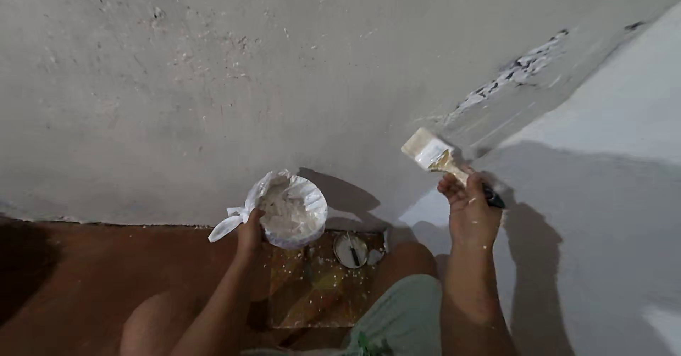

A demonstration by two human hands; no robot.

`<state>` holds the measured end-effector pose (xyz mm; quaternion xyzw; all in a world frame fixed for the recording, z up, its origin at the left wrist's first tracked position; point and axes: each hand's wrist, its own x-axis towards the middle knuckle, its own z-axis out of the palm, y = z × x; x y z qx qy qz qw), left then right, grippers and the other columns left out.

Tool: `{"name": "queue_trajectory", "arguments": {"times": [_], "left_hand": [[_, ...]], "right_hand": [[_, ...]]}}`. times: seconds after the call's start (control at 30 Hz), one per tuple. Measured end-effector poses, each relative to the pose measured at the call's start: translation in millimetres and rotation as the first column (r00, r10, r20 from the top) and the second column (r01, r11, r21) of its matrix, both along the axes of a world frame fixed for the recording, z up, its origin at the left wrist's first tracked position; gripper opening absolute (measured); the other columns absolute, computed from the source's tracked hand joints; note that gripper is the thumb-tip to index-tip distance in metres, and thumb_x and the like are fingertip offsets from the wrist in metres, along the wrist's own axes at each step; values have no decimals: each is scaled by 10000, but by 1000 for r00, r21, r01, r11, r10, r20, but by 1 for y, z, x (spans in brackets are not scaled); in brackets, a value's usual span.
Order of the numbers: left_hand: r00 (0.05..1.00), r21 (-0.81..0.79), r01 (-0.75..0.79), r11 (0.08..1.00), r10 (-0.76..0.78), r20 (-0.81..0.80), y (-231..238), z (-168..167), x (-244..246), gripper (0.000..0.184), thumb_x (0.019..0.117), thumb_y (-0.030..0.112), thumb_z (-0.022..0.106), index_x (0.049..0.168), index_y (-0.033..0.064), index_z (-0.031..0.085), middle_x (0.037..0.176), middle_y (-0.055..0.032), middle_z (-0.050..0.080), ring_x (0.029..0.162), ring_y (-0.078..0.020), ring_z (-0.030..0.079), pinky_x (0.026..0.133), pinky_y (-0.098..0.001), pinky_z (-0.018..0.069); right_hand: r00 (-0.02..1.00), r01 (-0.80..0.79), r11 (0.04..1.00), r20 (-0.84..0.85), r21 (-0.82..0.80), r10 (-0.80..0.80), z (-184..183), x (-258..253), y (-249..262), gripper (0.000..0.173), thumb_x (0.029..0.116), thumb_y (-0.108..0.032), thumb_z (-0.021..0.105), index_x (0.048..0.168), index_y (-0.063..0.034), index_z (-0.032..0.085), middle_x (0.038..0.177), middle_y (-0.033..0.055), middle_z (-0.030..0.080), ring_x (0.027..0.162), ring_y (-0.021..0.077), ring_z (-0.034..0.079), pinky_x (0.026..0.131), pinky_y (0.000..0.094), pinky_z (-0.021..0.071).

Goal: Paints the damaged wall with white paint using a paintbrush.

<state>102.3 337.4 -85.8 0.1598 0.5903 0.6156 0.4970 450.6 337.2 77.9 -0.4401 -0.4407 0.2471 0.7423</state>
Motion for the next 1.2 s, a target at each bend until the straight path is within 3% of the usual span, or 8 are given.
{"name": "queue_trajectory", "arguments": {"times": [0.13, 0.27, 0.43, 0.53, 0.67, 0.83, 1.1, 1.2], "left_hand": [[994, -7, 76, 997, -75, 80, -16, -8, 4, 223, 1037, 232, 525, 1111, 27, 569, 767, -64, 613, 653, -150, 626, 600, -337, 550], [965, -12, 141, 990, -135, 226, -46, -14, 11, 225, 1063, 231, 458, 1105, 31, 553, 797, -84, 638, 704, -178, 658, 662, -365, 585], [942, -71, 29, 997, -3, 336, -104, -22, 39, 195, 1060, 225, 433, 1074, 57, 532, 780, -72, 629, 685, -171, 658, 629, -351, 585], [946, -111, 16, 994, 21, 323, -135, -26, 52, 194, 1055, 226, 449, 1083, 53, 533, 765, -71, 615, 669, -175, 649, 611, -359, 581], [956, -86, 122, 989, -93, 279, -154, -31, 59, 204, 1055, 198, 449, 1138, 33, 536, 831, -96, 652, 724, -186, 669, 651, -372, 588], [961, -14, 154, 988, -147, 234, -161, -50, 64, 254, 1043, 169, 437, 1233, 14, 506, 925, -122, 664, 808, -203, 682, 716, -402, 593], [989, -19, 104, 994, -101, 107, -153, -61, 59, 289, 1027, 142, 467, 1275, -5, 482, 938, -128, 652, 810, -189, 675, 713, -382, 588], [995, -18, 75, 997, -74, 59, -144, -66, 60, 325, 1013, 136, 494, 1300, -16, 476, 961, -135, 645, 818, -188, 668, 717, -382, 585]], "right_hand": [[980, -185, 957, -117, -224, 163, -41, 15, -23, 387, 1137, -204, 287, 1233, 37, 575, 881, 56, 731, 778, 150, 734, 783, 303, 627], [955, -295, 932, -106, -211, 278, -54, 19, -39, 406, 1115, -170, 238, 1107, -2, 608, 873, 44, 730, 770, 141, 722, 780, 300, 620], [833, -511, 855, 192, -95, 519, -60, 11, -49, 226, 1034, -218, 539, 1027, -138, 749, 993, -21, 749, 878, 125, 712, 843, 326, 607], [670, -629, 749, 346, -206, 657, -64, -7, -57, 175, 972, -168, 629, 1076, -89, 745, 1036, 0, 747, 861, 128, 720, 797, 321, 631], [480, -612, 693, 517, -382, 709, -76, -41, -72, 237, 912, -179, 711, 1084, -18, 739, 1002, 46, 737, 846, 89, 699, 782, 292, 615], [271, -619, 517, 458, -591, 847, -104, -59, -76, 225, 886, -98, 743, 1097, -22, 756, 1118, 105, 724, 1056, 146, 663, 951, 347, 543], [347, -537, 596, 487, -597, 801, -105, -35, -57, 154, 847, -26, 749, 999, -6, 768, 1082, 132, 708, 1046, 212, 657, 927, 409, 548], [266, -627, 508, 451, -591, 852, -103, -67, -72, 211, 841, -34, 756, 1051, -11, 764, 1115, 119, 719, 1061, 171, 662, 945, 359, 545]]}}
